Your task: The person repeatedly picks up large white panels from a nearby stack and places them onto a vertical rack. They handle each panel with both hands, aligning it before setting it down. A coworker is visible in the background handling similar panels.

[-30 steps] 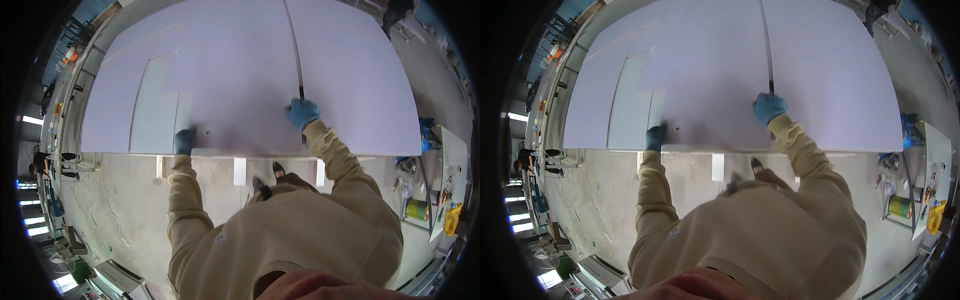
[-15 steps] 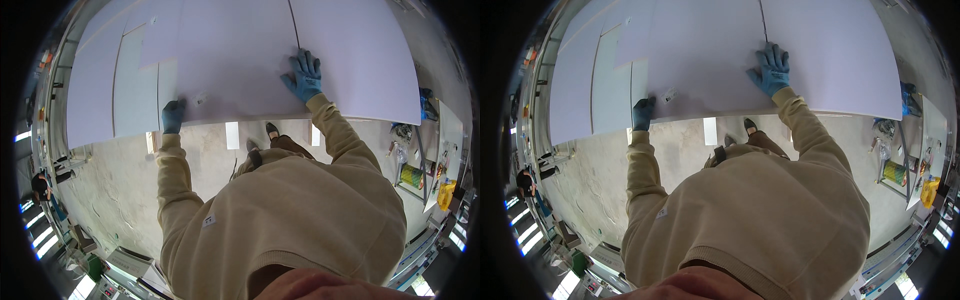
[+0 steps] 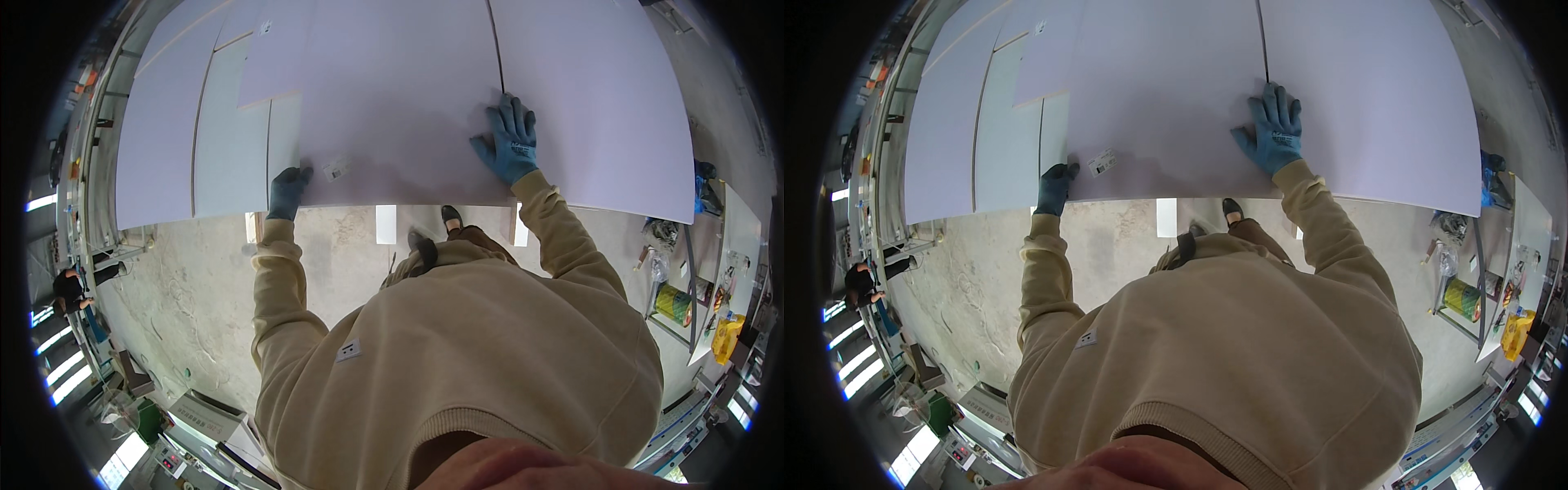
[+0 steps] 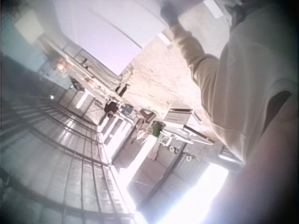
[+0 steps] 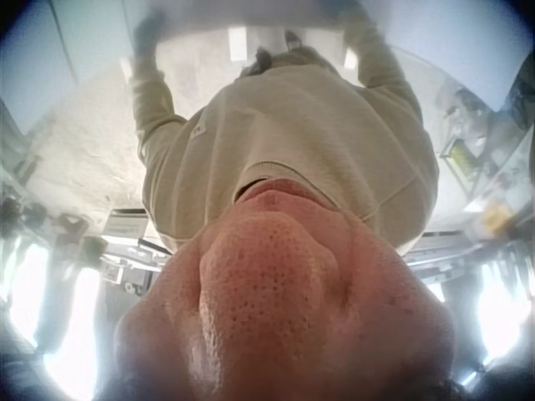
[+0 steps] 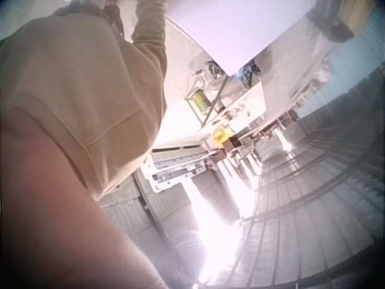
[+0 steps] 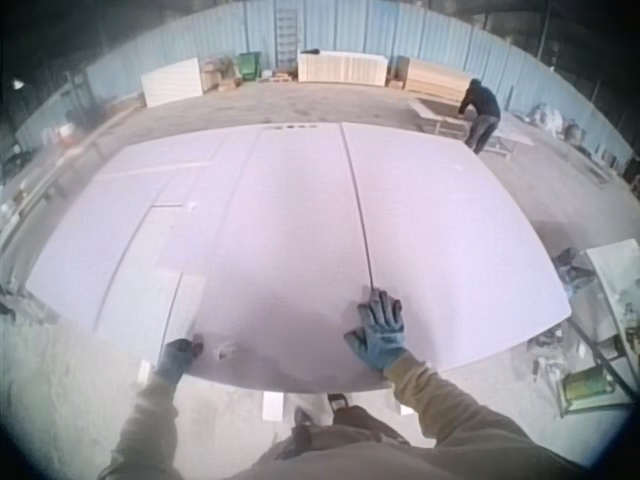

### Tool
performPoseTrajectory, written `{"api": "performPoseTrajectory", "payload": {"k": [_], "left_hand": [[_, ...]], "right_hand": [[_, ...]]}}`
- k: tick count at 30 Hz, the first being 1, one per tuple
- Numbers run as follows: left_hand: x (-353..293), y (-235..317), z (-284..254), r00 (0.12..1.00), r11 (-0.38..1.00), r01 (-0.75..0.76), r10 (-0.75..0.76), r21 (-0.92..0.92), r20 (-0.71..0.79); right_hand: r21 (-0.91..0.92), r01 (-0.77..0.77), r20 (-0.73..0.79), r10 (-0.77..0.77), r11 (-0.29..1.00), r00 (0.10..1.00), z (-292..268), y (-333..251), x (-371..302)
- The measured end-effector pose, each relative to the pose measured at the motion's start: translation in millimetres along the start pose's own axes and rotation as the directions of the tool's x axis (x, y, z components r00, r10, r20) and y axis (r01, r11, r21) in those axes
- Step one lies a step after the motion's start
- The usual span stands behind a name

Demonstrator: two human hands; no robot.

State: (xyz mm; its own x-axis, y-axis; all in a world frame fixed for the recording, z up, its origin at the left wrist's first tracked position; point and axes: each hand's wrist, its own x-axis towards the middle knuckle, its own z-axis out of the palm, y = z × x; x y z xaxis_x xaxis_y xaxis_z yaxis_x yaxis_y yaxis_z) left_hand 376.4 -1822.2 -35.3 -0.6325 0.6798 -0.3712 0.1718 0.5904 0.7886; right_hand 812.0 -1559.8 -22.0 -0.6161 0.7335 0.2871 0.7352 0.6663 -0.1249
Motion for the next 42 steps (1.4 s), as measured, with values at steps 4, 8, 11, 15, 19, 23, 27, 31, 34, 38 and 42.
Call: {"api": "performPoseTrajectory", "payload": {"k": [4, 8, 11, 15, 19, 23, 27, 31, 34, 38, 42], "left_hand": [[-2, 6, 0, 1.0, 0.999, 0.028, -0.028, 0.041, 0.01], [-15, 12, 7, 0.991, 0.96, -0.098, 0.119, 0.261, -0.067], [-26, 16, 12, 0.958, 0.898, -0.194, 0.26, 0.395, -0.121], [-30, 20, 10, 0.937, 0.847, -0.243, 0.331, 0.473, -0.112], [-29, 27, 9, 0.943, 0.804, -0.231, 0.323, 0.548, -0.076], [-42, 37, 11, 0.929, 0.614, -0.208, 0.367, 0.761, -0.042], [-63, 53, 7, 0.83, 0.538, -0.325, 0.556, 0.778, -0.037], [-70, 82, 16, 0.695, 0.517, -0.486, 0.717, 0.704, -0.047], [-74, 99, 46, 0.696, 0.446, -0.478, 0.718, 0.756, 0.017], [-64, 108, 95, 0.682, 0.411, -0.464, 0.731, 0.784, 0.02], [-21, 97, 103, 0.784, 0.599, -0.123, 0.548, 0.792, -0.292]], "right_hand": [[0.04, 0.005, -0.014, -0.004, 0.999, 1.0, -6, -3, 2], [0.017, 0.023, -0.027, -0.023, 1.0, 0.999, -6, -5, 1], [0.004, 0.037, -0.054, -0.037, 0.999, 0.998, -3, -5, 0], [-0.035, 0.041, -0.054, -0.043, 0.999, 0.998, -1, -5, -1], [-0.01, 0.049, -0.059, -0.05, 0.999, 0.997, -1, -4, -4], [0.021, 0.047, -0.098, -0.045, 0.999, 0.994, 2, -2, -8], [0.082, 0.004, -0.04, -0.001, 0.997, 0.999, -3, 5, -12], [0.02, -0.087, -0.099, 0.089, 0.996, 0.991, -24, 14, -19], [0.009, -0.136, -0.069, 0.136, 0.991, 0.988, -36, 13, -29], [0.018, -0.14, -0.083, 0.141, 0.99, 0.986, -37, 10, -37], [0.01, -0.128, -0.106, 0.129, 0.992, 0.986, -30, 9, -41]]}}
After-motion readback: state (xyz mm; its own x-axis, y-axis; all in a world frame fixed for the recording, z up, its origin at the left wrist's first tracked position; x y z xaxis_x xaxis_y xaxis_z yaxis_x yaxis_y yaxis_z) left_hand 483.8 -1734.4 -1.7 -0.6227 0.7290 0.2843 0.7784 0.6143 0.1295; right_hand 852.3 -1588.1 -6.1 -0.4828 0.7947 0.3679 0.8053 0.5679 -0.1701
